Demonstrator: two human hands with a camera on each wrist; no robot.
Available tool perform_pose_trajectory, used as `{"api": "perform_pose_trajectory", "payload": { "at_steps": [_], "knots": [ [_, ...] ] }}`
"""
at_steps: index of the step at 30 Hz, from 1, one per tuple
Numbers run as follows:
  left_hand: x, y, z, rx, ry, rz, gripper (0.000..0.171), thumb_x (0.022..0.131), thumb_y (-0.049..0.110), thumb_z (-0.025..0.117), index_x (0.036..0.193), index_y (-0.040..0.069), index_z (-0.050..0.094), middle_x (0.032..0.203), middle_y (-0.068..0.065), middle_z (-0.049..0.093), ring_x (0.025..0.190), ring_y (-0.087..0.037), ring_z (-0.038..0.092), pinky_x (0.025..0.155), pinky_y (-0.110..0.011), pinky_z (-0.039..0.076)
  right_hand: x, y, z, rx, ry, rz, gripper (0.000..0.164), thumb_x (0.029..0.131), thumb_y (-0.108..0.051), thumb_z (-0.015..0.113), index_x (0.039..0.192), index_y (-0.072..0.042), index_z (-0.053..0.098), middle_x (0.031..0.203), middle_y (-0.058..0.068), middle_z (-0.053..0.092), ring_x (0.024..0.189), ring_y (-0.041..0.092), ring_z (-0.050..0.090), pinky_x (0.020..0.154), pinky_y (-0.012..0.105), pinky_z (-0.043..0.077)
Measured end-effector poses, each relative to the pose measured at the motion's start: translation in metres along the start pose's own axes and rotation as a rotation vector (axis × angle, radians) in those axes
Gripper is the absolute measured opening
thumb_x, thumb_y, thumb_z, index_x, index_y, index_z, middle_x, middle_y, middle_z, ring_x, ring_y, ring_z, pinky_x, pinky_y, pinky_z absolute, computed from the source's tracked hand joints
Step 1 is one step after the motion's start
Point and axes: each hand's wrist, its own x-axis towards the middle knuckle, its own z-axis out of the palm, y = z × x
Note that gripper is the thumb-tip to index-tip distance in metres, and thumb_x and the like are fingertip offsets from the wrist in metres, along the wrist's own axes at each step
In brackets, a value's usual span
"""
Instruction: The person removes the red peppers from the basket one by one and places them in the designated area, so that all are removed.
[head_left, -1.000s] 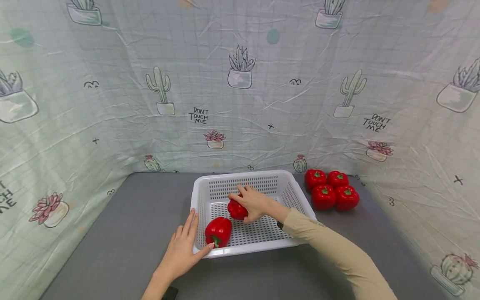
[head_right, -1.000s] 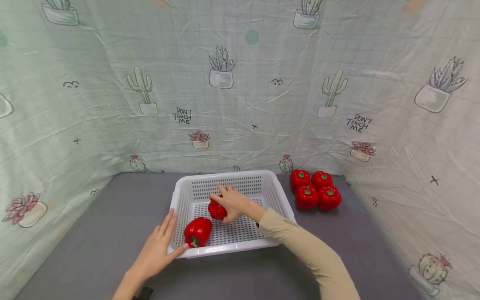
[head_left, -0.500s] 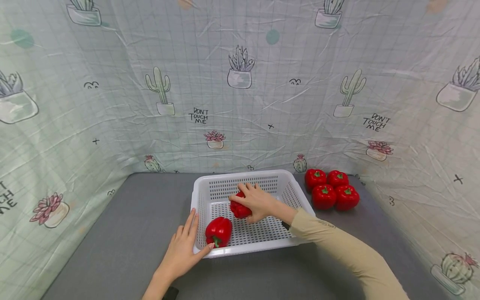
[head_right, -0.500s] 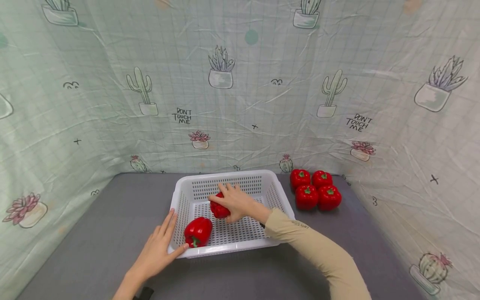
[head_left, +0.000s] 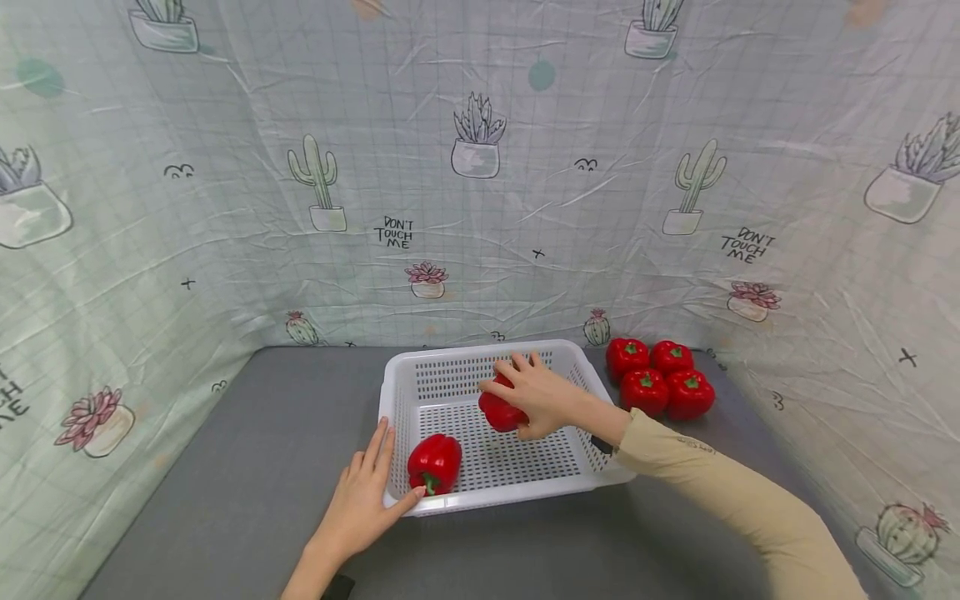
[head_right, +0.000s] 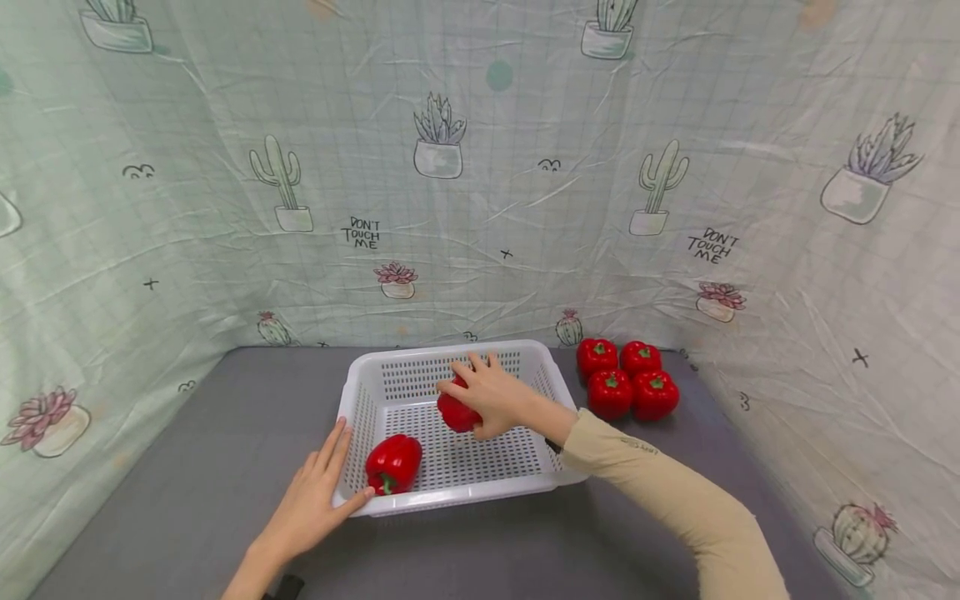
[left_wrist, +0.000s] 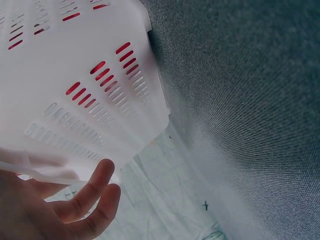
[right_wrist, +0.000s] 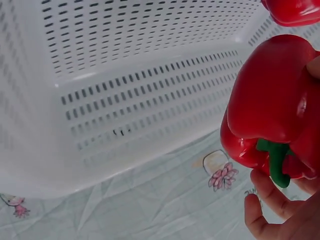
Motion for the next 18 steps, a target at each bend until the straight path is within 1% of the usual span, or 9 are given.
{"api": "perform_pose_trajectory", "payload": {
  "at_steps": [3,5,11,15,18],
  "knots": [
    [0.000,-0.001,0.000,0.001,0.005,0.006,0.090,0.073,0.056,0.060,0.139,0.004,0.028,0.149,-0.009,0.020,0.096,-0.021,0.044,0.078,-0.042,0.041,-0.008,0.001,-0.003,-0.010,0.031,0.024,0.081,0.055,-0.041,0.075,0.124,-0.014,0.042,0.120,0.005,0.047,0.107,0.022,0.039,0.082,0.040,0.041],
    [0.000,-0.002,-0.001,0.002,0.007,0.009,0.090,0.073,0.056,0.060,0.139,0.004,0.028,0.149,-0.009,0.020,0.096,-0.021,0.044,0.078,-0.043,0.041,-0.014,0.001,-0.006,0.009,0.049,0.043,0.079,0.055,-0.041,0.074,0.122,-0.012,0.042,0.119,0.006,0.047,0.107,0.022,0.039,0.081,0.040,0.041],
    [0.000,-0.002,-0.001,-0.004,-0.010,-0.002,0.090,0.073,0.057,0.059,0.140,0.004,0.027,0.149,-0.008,0.019,0.097,-0.022,0.044,0.079,-0.044,0.041,-0.033,0.000,-0.012,0.149,0.073,0.104,0.079,0.054,-0.037,0.076,0.122,-0.014,0.042,0.118,0.007,0.046,0.108,0.022,0.036,0.081,0.040,0.043],
    [0.000,0.000,0.000,-0.008,-0.021,-0.009,0.090,0.073,0.056,0.060,0.140,0.005,0.027,0.149,-0.008,0.019,0.098,-0.022,0.044,0.080,-0.044,0.041,-0.048,0.002,-0.012,0.180,0.101,0.151,0.082,0.052,-0.035,0.078,0.123,-0.016,0.042,0.117,0.006,0.047,0.107,0.022,0.037,0.079,0.039,0.046],
    [0.000,0.000,0.000,-0.006,-0.018,-0.010,0.090,0.073,0.056,0.060,0.140,0.005,0.027,0.149,-0.008,0.019,0.098,-0.022,0.043,0.080,-0.044,0.041,-0.058,0.006,-0.009,0.173,0.143,0.182,0.082,0.051,-0.035,0.079,0.123,-0.017,0.043,0.117,0.006,0.046,0.106,0.022,0.038,0.078,0.038,0.046]
  ]
}}
